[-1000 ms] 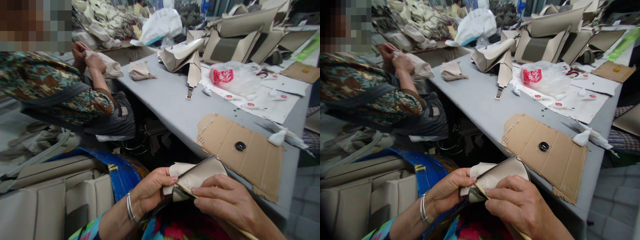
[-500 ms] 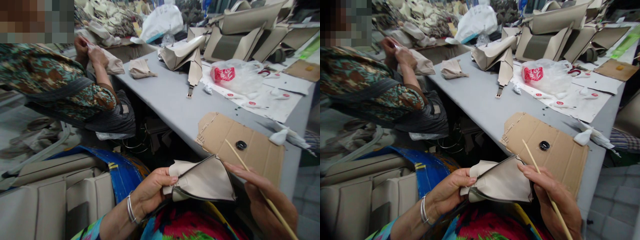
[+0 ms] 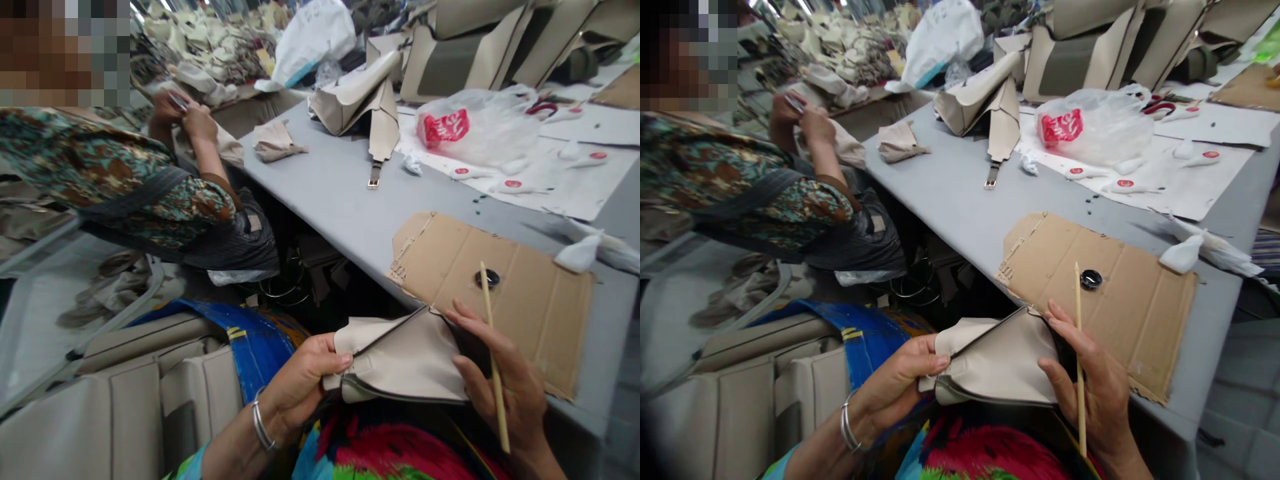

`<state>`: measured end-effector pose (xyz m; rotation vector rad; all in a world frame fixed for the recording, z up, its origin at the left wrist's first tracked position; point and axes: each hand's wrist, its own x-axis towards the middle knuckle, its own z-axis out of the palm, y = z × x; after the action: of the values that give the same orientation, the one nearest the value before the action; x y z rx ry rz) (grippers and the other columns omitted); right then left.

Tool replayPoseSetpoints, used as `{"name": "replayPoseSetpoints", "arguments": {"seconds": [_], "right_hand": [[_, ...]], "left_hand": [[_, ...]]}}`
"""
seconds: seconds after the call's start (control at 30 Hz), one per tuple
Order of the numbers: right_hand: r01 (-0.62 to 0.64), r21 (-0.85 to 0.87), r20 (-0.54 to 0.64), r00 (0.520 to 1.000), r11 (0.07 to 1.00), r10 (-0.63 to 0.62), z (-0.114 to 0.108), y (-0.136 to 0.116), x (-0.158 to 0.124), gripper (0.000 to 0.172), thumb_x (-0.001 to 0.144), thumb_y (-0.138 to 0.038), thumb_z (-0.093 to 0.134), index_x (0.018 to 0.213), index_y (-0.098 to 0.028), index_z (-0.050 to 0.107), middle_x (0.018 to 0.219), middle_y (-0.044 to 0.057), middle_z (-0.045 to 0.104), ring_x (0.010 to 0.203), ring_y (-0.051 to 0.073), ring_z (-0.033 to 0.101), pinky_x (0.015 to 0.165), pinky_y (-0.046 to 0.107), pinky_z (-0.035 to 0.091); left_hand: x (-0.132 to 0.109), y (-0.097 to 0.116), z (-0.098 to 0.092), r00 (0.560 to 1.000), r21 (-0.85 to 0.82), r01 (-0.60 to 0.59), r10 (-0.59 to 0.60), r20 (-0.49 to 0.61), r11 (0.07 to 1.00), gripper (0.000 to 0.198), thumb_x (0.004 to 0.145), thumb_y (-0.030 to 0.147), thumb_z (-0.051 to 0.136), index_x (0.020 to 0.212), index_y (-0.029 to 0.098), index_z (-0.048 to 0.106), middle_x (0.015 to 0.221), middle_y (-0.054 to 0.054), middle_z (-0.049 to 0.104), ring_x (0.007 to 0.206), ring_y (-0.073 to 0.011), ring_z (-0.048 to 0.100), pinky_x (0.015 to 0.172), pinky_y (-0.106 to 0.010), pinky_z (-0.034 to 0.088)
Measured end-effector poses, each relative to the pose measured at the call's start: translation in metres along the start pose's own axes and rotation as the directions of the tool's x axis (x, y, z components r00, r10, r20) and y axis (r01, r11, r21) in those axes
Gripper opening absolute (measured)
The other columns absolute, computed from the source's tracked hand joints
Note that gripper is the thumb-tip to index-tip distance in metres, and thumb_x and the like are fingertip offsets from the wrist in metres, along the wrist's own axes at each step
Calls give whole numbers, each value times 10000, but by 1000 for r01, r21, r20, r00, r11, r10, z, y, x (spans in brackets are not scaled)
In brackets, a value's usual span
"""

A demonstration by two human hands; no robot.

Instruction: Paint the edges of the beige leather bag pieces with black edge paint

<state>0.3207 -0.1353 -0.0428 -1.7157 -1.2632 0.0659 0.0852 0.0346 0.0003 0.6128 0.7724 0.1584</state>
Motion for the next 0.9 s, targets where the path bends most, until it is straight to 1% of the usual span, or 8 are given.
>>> {"name": "replayPoseSetpoints", "arguments": {"seconds": [0.1, 0.2, 0.37, 0.7, 0.9], "right_hand": [[5, -17, 2, 1000, 1000, -5, 1, 1, 0, 478, 936, -325, 714, 1381, -214, 581, 1433, 98, 618, 1292, 291, 614, 1088, 414, 497], [21, -3, 11, 1000, 1000, -21, 1, 1, 0, 490, 926, -258, 730, 1388, -216, 573, 1431, 97, 620, 1260, 271, 639, 1063, 387, 510], [70, 12, -5, 998, 997, -70, 1, -1, 4, 509, 916, -182, 731, 1396, -184, 562, 1415, 112, 630, 1231, 245, 655, 1052, 352, 509], [59, 15, 8, 998, 998, -60, 3, 3, 3, 534, 917, -180, 733, 1417, -198, 547, 1442, 94, 610, 1255, 232, 638, 1075, 348, 494], [44, -7, 17, 999, 999, -44, 3, 3, 2, 526, 917, -190, 731, 1411, -216, 553, 1435, 87, 617, 1241, 243, 646, 1064, 374, 506]], "left_hand": [[-1, 1, 3, 1000, 54, -7, 8, -15, 998, 349, 773, 128, 762, 1118, 74, 760, 875, -128, 765, 752, -185, 701, 724, -239, 526], [-2, 3, 6, 999, 103, 5, -1, -46, 995, 345, 778, 151, 769, 1115, 77, 760, 877, -129, 767, 753, -201, 703, 748, -263, 529], [-1, 6, 7, 997, 162, 23, -11, -76, 987, 339, 781, 173, 777, 1108, 83, 762, 904, -135, 770, 779, -212, 710, 762, -272, 531], [2, 9, 5, 996, 148, 54, -43, -75, 988, 338, 783, 165, 785, 1111, 90, 757, 956, -139, 775, 826, -207, 722, 820, -275, 538], [3, 8, 3, 996, 141, 59, -49, -71, 988, 331, 776, 175, 794, 1096, 95, 765, 929, -132, 778, 819, -221, 728, 793, -280, 543]]}}
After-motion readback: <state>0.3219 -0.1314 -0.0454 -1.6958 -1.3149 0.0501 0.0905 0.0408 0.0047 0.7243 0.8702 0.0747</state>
